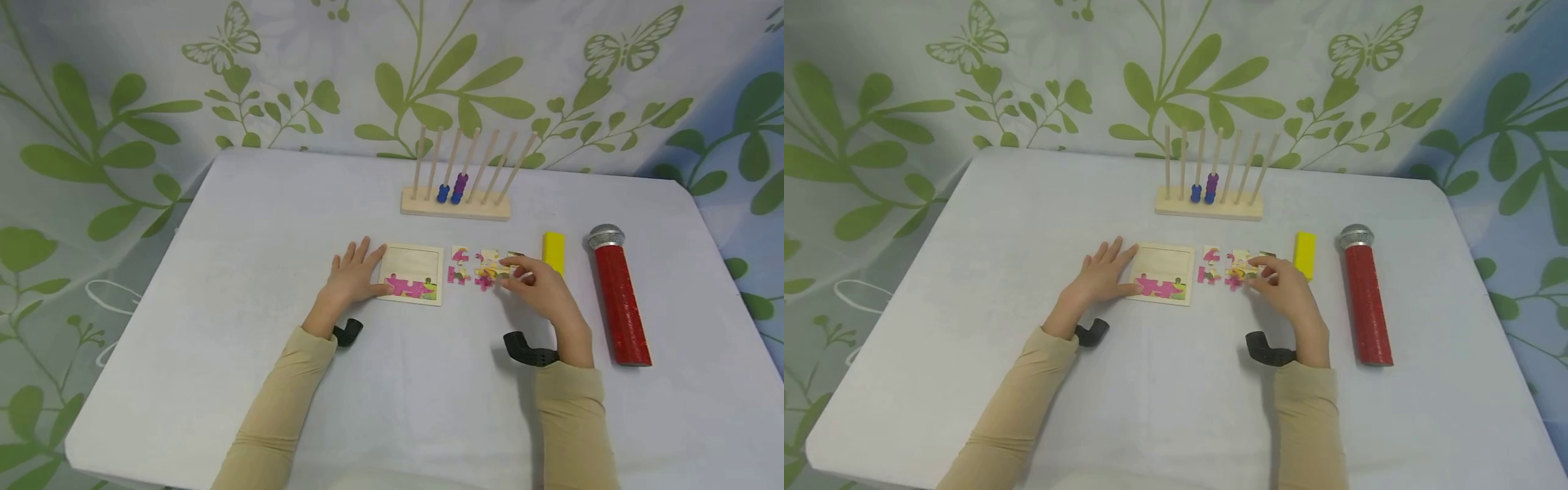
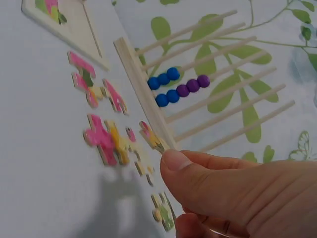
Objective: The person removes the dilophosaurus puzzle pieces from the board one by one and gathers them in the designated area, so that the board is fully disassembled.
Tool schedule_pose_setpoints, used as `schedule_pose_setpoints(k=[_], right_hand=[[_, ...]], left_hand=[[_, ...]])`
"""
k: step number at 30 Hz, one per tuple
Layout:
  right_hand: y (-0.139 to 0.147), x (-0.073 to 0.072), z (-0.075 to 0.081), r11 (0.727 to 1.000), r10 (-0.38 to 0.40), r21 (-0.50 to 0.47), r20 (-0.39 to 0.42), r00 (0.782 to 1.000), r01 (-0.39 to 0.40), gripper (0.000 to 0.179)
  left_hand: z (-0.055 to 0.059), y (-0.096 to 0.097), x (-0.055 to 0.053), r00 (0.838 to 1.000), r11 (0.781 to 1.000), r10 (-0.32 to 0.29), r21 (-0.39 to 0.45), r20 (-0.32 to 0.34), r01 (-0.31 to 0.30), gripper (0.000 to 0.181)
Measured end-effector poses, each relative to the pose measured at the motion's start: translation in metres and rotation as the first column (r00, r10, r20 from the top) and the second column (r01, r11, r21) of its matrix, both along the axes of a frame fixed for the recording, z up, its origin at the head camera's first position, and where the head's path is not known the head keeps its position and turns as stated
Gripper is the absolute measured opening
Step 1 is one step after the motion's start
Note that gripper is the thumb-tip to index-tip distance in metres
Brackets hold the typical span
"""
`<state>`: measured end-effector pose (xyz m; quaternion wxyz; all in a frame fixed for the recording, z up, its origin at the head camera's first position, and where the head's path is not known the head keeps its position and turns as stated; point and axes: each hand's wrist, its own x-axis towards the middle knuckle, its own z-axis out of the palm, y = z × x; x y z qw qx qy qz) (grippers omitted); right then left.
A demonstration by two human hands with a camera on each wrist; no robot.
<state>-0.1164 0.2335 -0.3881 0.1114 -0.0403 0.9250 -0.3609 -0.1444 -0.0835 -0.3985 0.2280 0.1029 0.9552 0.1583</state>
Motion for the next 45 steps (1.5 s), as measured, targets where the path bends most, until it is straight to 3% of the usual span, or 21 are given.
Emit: schedule_pose_setpoints(k=[7, 13, 15, 19, 23, 26, 29, 33, 39, 45], right_hand=[[0.019, 0.004, -0.009, 0.997, 0.001, 0.073, 0.046, 0.999, -0.005, 0.038], [0.007, 0.001, -0.007, 0.999, -0.002, 0.038, 0.022, 1.000, 0.001, 0.040], [-0.007, -0.002, -0.005, 1.000, 0.016, 0.020, 0.011, 1.000, -0.016, 0.040], [-0.051, -0.008, -0.001, 0.992, 0.127, 0.006, -0.048, 0.991, -0.127, 0.036], [-0.099, -0.008, -0.004, 0.961, 0.275, -0.016, -0.078, 0.958, -0.277, 0.035], [-0.127, -0.006, -0.009, 0.934, 0.358, 0.029, -0.091, 0.929, -0.357, 0.039], [-0.145, -0.003, -0.015, 0.916, 0.393, 0.133, -0.114, 0.912, -0.378, 0.046], [-0.155, -0.001, -0.020, 0.917, 0.378, 0.193, -0.140, 0.915, -0.349, 0.048], [-0.156, 0.000, -0.022, 0.944, 0.326, 0.119, -0.183, 0.928, -0.308, 0.044], [-0.157, 0.000, -0.022, 0.953, 0.301, 0.073, -0.205, 0.931, -0.293, 0.045]], left_hand=[[0.002, -0.002, 0.002, 1.000, 1.000, 0.001, 0.019, -0.010, -0.001, 0.083], [0.002, -0.001, 0.001, 1.000, 1.000, -0.003, 0.021, -0.010, 0.003, 0.083], [0.002, -0.001, 0.001, 1.000, 1.000, -0.003, 0.019, -0.006, 0.003, 0.083], [0.000, -0.004, 0.001, 1.000, 1.000, -0.002, 0.015, 0.005, 0.002, 0.084], [-0.001, -0.007, -0.001, 1.000, 1.000, -0.011, 0.014, 0.019, 0.011, 0.087], [0.000, -0.009, -0.002, 0.999, 0.999, -0.045, 0.013, 0.011, 0.045, 0.092], [0.002, -0.011, -0.001, 0.997, 0.997, -0.075, 0.024, 0.000, 0.075, 0.097], [0.004, -0.010, -0.001, 0.997, 0.996, -0.081, 0.030, -0.006, 0.081, 0.099], [0.004, -0.010, 0.000, 0.997, 0.997, -0.077, 0.004, -0.017, 0.077, 0.104], [0.006, -0.010, 0.000, 0.996, 0.997, -0.081, 0.003, -0.030, 0.081, 0.104]])
